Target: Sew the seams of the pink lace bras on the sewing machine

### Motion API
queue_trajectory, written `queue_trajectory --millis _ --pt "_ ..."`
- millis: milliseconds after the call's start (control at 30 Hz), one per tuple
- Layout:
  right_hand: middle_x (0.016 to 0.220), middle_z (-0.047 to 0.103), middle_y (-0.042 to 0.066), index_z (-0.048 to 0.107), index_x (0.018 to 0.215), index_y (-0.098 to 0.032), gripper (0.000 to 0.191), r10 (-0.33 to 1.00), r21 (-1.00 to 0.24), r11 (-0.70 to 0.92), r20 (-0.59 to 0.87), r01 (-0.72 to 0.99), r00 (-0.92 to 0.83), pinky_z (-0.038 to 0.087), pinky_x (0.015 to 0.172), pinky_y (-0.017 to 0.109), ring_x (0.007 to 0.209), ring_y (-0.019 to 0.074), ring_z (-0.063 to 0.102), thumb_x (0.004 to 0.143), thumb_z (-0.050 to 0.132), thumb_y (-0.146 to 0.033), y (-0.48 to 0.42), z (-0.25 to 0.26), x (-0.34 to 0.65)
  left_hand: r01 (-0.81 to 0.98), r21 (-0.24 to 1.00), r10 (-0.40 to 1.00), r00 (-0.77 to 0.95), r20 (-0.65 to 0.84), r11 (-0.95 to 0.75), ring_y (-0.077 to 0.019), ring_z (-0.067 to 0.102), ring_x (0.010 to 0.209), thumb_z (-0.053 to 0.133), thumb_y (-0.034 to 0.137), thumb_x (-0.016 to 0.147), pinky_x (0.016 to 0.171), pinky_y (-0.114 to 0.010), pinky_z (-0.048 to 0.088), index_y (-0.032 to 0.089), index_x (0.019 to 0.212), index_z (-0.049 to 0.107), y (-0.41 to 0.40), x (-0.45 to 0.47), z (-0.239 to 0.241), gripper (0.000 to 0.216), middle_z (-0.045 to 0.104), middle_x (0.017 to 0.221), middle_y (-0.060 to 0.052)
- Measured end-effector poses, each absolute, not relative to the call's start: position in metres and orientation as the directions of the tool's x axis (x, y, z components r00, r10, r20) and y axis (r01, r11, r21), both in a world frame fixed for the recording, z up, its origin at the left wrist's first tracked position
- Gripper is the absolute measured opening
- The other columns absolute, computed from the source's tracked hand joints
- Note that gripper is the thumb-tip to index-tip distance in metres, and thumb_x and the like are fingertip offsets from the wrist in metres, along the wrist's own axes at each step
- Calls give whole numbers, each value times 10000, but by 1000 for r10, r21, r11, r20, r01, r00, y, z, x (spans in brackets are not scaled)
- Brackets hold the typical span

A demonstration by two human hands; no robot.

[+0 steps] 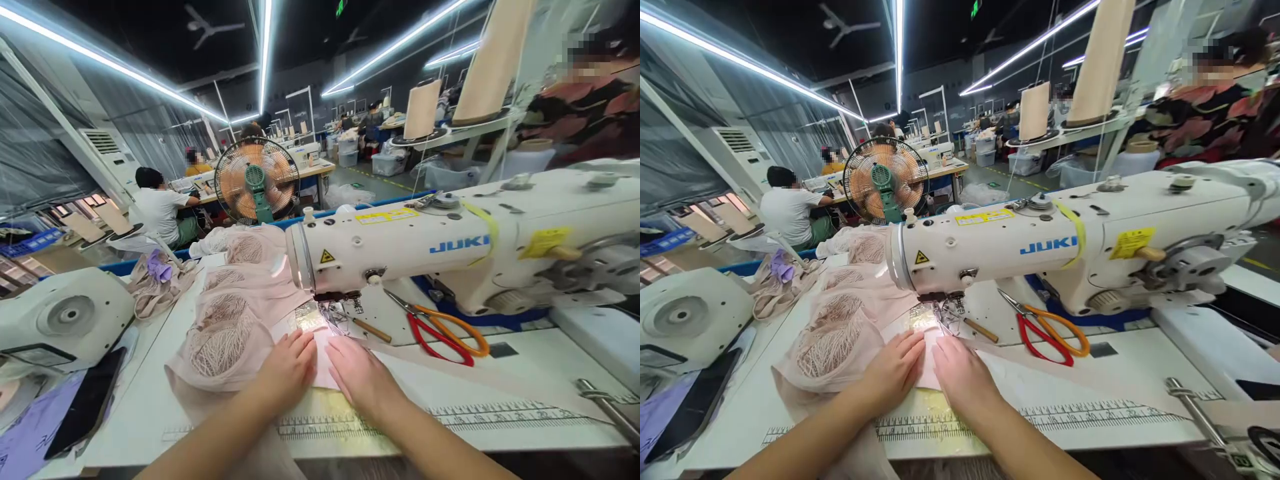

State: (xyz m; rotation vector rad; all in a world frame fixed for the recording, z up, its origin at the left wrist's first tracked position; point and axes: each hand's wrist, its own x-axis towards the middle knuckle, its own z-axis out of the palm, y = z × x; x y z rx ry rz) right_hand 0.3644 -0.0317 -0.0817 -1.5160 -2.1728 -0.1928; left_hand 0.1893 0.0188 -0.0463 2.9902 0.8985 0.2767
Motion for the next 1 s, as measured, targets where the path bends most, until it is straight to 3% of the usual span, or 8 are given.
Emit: queue_trajectory --millis 100,300,533,633,733,833,933,1000 --pt "1126 624 97 619 1011 -144 247 781 -136 447 540 884 -312 460 895 364 1060 246 545 860 429 -187 -53 -87 373 601 -40 591 793 147 -798 -319 425 1192 450 222 851 952 -509 404 127 1208 500 20 184 -43 373 522 1284 -109" --pt "1030 657 55 612 1027 -177 248 718 -168 474 643 864 -268 466 779 327 910 204 585 883 411 -193 -77 -86 376 624 -145 607 781 145 -768 -257 511 994 447 253 860 799 -407 455 152 1117 556 20 202 -32 297 569 1173 -103" --pt "1070 654 31 621 1052 -192 262 697 -153 475 666 867 -264 445 812 305 943 192 580 878 424 -203 -81 -87 375 721 -151 714 692 105 -676 -251 523 840 462 261 853 663 -380 453 114 1028 596 30 220 -31 265 559 929 -122" --pt "1073 656 33 617 1069 -186 274 695 -143 485 662 863 -281 455 812 301 944 194 585 880 420 -203 -80 -84 375 720 -161 725 688 41 -674 -231 522 786 419 217 869 610 -340 432 128 885 626 38 227 -33 226 543 853 -109" --pt "1069 657 44 615 1075 -176 283 700 -152 490 655 858 -284 470 807 300 947 197 590 883 407 -195 -80 -80 375 702 -155 712 702 -10 -695 -194 502 725 420 134 837 551 -293 393 141 716 614 40 232 -35 229 532 816 -92" --pt "1055 663 49 617 1067 -173 288 694 -149 493 662 857 -284 487 794 298 932 195 602 887 393 -187 -81 -77 375 608 -176 621 783 -27 -774 -204 482 775 469 102 784 627 -309 401 142 638 591 35 232 -33 194 519 760 -82" --pt "1043 668 49 622 1044 -179 280 685 -152 501 671 852 -283 503 780 291 919 191 613 885 391 -183 -81 -75 377 521 -225 536 844 -8 -823 -228 468 831 447 115 817 699 -346 403 135 667 594 30 228 -31 211 515 732 -86" --pt "1035 670 50 623 1025 -181 274 693 -169 511 662 843 -287 510 781 282 914 187 618 883 389 -173 -82 -74 377 554 -228 564 825 28 -800 -233 472 847 427 174 863 697 -355 413 116 853 618 29 224 -30 200 544 839 -106"
